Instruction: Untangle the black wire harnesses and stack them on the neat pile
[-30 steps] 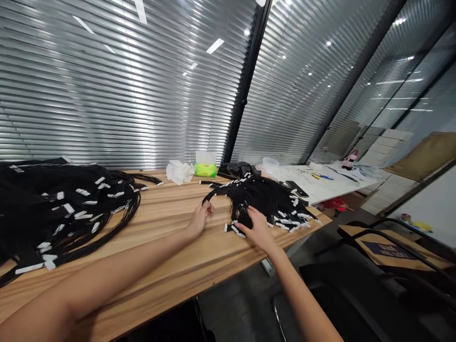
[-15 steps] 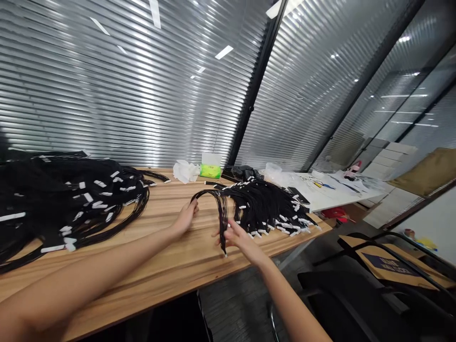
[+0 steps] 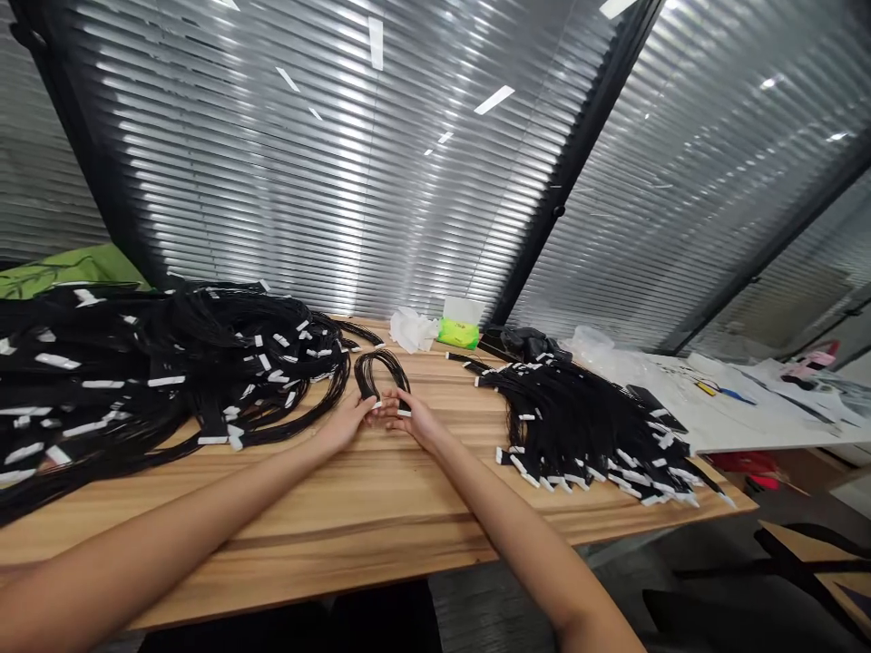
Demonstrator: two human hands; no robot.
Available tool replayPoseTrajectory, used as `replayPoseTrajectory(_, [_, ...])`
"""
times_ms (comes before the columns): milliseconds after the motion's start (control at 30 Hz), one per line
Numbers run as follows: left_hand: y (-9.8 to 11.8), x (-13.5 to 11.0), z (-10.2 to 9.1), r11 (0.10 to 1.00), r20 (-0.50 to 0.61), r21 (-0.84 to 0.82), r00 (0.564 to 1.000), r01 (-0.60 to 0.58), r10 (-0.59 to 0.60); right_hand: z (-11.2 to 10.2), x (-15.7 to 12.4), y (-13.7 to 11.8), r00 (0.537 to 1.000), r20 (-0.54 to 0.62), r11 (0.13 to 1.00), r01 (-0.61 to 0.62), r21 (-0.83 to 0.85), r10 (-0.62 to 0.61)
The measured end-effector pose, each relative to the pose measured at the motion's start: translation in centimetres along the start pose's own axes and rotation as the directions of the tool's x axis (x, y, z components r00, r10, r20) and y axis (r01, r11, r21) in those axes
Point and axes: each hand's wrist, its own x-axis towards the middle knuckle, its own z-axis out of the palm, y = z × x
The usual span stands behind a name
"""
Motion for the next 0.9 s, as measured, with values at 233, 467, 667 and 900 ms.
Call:
replayPoseTrajectory(233, [-1.1,-0.3,-0.6,0.998,0.192,0.054,0.981,-0.034,0.023,-0.9,-0.5,-0.1,0.987,0.151,0.998,-0.045,-0.044,0.051])
replayPoseTrajectory(467, [-1.2,-1.5,-0.2,0.963,0.33,0.23,0.942,-0.142,0.06,-1.8,-1.9,-0.9,0.953,0.246,0.977,-0.141,-0.161,0.178])
replayPoseTrajectory(667, [-0.1,-1.7,-0.6,0.732,0.171,0.587,0.936,-0.347,0.306,-0.9,-2.8,-0.7,0.913,0.305,0.962,-0.246,-0.118,0.271])
replayPoseTrajectory(900, [-0.7,-2.5,0.1,0.996,0.51,0.088,0.859,-0.001,-0.044,-0.4,-3.6,-0.7,0.894,0.328,0.952,-0.298,-0.07,0.304])
